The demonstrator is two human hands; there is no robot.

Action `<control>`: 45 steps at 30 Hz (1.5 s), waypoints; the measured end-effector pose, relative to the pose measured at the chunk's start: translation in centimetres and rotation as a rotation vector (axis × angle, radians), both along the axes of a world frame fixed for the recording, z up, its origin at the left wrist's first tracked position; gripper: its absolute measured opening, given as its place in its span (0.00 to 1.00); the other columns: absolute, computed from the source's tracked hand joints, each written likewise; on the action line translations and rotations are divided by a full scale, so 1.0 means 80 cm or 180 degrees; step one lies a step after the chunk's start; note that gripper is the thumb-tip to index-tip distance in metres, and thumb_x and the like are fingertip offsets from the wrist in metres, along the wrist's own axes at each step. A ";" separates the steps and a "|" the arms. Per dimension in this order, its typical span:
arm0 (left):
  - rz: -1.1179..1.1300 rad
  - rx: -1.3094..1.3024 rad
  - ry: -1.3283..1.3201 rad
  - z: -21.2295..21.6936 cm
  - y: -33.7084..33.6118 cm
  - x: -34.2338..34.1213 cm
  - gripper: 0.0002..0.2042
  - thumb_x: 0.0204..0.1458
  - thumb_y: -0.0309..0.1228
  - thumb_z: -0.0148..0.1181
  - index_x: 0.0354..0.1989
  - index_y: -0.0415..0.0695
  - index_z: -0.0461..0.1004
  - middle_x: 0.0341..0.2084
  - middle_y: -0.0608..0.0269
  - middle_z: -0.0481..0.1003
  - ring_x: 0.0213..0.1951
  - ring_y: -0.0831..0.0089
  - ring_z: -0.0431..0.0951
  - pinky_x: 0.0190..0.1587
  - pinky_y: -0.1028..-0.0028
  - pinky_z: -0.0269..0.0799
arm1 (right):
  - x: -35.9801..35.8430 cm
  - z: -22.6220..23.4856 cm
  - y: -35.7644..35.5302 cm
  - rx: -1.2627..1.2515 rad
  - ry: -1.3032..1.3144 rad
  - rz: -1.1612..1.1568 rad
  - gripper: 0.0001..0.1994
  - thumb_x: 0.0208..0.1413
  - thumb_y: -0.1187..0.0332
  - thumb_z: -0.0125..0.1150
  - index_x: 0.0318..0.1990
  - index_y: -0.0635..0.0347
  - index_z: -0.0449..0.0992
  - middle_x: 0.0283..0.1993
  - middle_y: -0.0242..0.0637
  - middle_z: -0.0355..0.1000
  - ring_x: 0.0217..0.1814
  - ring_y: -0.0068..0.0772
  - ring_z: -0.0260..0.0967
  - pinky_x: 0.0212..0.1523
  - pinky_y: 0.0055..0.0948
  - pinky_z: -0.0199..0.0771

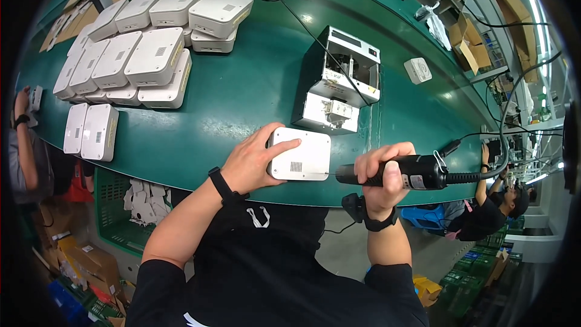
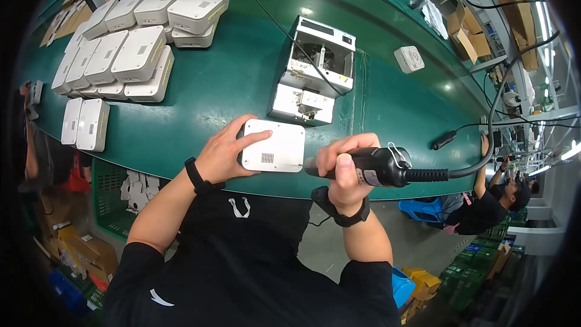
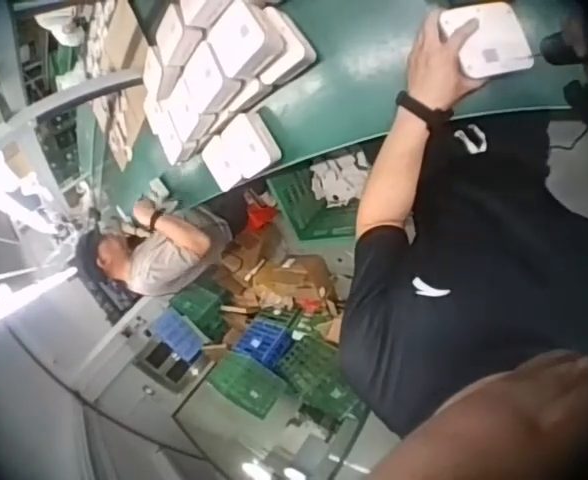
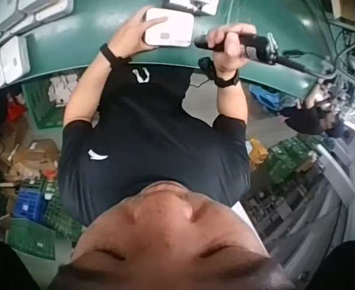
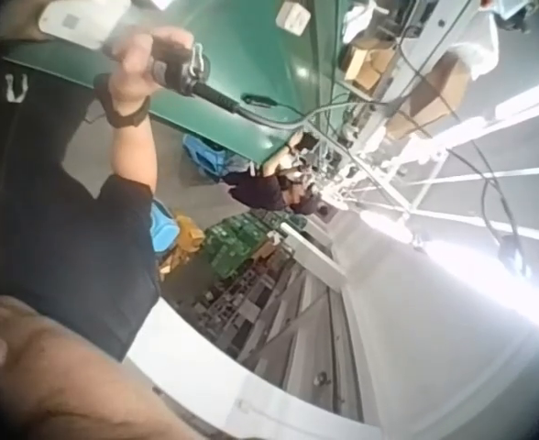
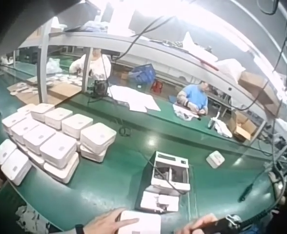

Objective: The recorder is using an electric screwdriver to assemble small white electronic devices on an assembly line.

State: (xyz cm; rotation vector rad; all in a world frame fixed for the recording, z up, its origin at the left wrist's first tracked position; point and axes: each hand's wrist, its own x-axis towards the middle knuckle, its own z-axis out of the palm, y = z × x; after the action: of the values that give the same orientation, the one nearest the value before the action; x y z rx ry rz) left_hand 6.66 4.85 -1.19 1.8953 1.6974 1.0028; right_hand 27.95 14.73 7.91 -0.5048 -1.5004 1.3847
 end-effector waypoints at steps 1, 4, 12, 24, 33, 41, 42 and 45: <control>0.0005 0.0020 0.0011 0.000 0.000 0.000 0.39 0.32 0.34 0.78 0.60 0.61 0.70 0.58 0.56 0.62 0.56 0.55 0.70 0.56 0.61 0.72 | 0.000 -0.001 0.001 -0.0042 0.0071 0.0026 0.12 0.58 0.62 0.54 0.40 0.57 0.60 0.21 0.35 0.62 0.15 0.26 0.57 0.20 0.31 0.63; 0.0022 0.0043 0.0022 -0.001 0.000 -0.001 0.38 0.32 0.34 0.78 0.59 0.61 0.70 0.58 0.56 0.62 0.56 0.55 0.70 0.55 0.61 0.72 | 0.001 -0.002 0.002 -0.0031 0.0106 0.0085 0.12 0.58 0.62 0.55 0.40 0.57 0.60 0.21 0.35 0.62 0.15 0.26 0.56 0.20 0.31 0.63; 0.0034 0.0040 -0.0027 0.002 0.001 0.000 0.38 0.33 0.35 0.77 0.59 0.61 0.70 0.58 0.55 0.62 0.56 0.54 0.70 0.56 0.61 0.72 | -0.001 0.002 0.009 0.0022 -0.0057 0.0283 0.13 0.58 0.62 0.56 0.41 0.58 0.61 0.20 0.35 0.62 0.15 0.26 0.57 0.20 0.30 0.63; 0.0103 -0.0012 0.0001 0.003 -0.004 0.006 0.37 0.33 0.35 0.77 0.59 0.61 0.71 0.58 0.54 0.63 0.56 0.54 0.70 0.56 0.60 0.71 | -0.067 0.051 0.079 0.0354 0.0266 -0.0372 0.08 0.60 0.66 0.52 0.39 0.61 0.65 0.20 0.36 0.62 0.15 0.29 0.58 0.21 0.32 0.66; 0.0144 0.0127 0.0007 -0.005 -0.004 0.002 0.37 0.32 0.34 0.77 0.59 0.60 0.72 0.58 0.55 0.63 0.56 0.54 0.70 0.55 0.61 0.72 | -0.035 0.041 0.001 -0.0134 0.0281 0.0414 0.13 0.60 0.61 0.54 0.41 0.59 0.62 0.20 0.35 0.62 0.16 0.28 0.60 0.22 0.31 0.66; 0.0146 0.0141 0.0011 -0.009 -0.001 0.004 0.38 0.30 0.35 0.77 0.58 0.62 0.71 0.57 0.55 0.63 0.56 0.55 0.70 0.55 0.61 0.72 | -0.032 0.031 -0.023 -0.0013 0.0202 0.0668 0.17 0.57 0.56 0.59 0.40 0.57 0.60 0.21 0.35 0.63 0.16 0.28 0.59 0.22 0.31 0.65; 0.0167 0.0178 0.0042 -0.009 0.000 0.004 0.38 0.30 0.35 0.77 0.58 0.62 0.72 0.56 0.55 0.63 0.56 0.55 0.70 0.55 0.61 0.72 | -0.032 0.027 -0.024 -0.0017 0.0195 0.0672 0.17 0.57 0.56 0.59 0.40 0.57 0.60 0.21 0.35 0.63 0.16 0.28 0.59 0.22 0.31 0.65; 0.0213 0.0165 0.0036 -0.010 0.001 0.006 0.38 0.30 0.35 0.78 0.57 0.61 0.72 0.56 0.55 0.64 0.55 0.55 0.71 0.55 0.61 0.72 | -0.031 0.011 -0.028 -0.0030 0.0042 0.0603 0.18 0.56 0.56 0.60 0.40 0.57 0.59 0.21 0.35 0.63 0.17 0.28 0.60 0.22 0.31 0.65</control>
State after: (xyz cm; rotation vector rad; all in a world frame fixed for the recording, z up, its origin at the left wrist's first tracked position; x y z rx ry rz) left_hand 7.14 4.91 -2.00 1.8908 1.7682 1.0732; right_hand 25.50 12.49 8.78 -0.3658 -1.5636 1.5386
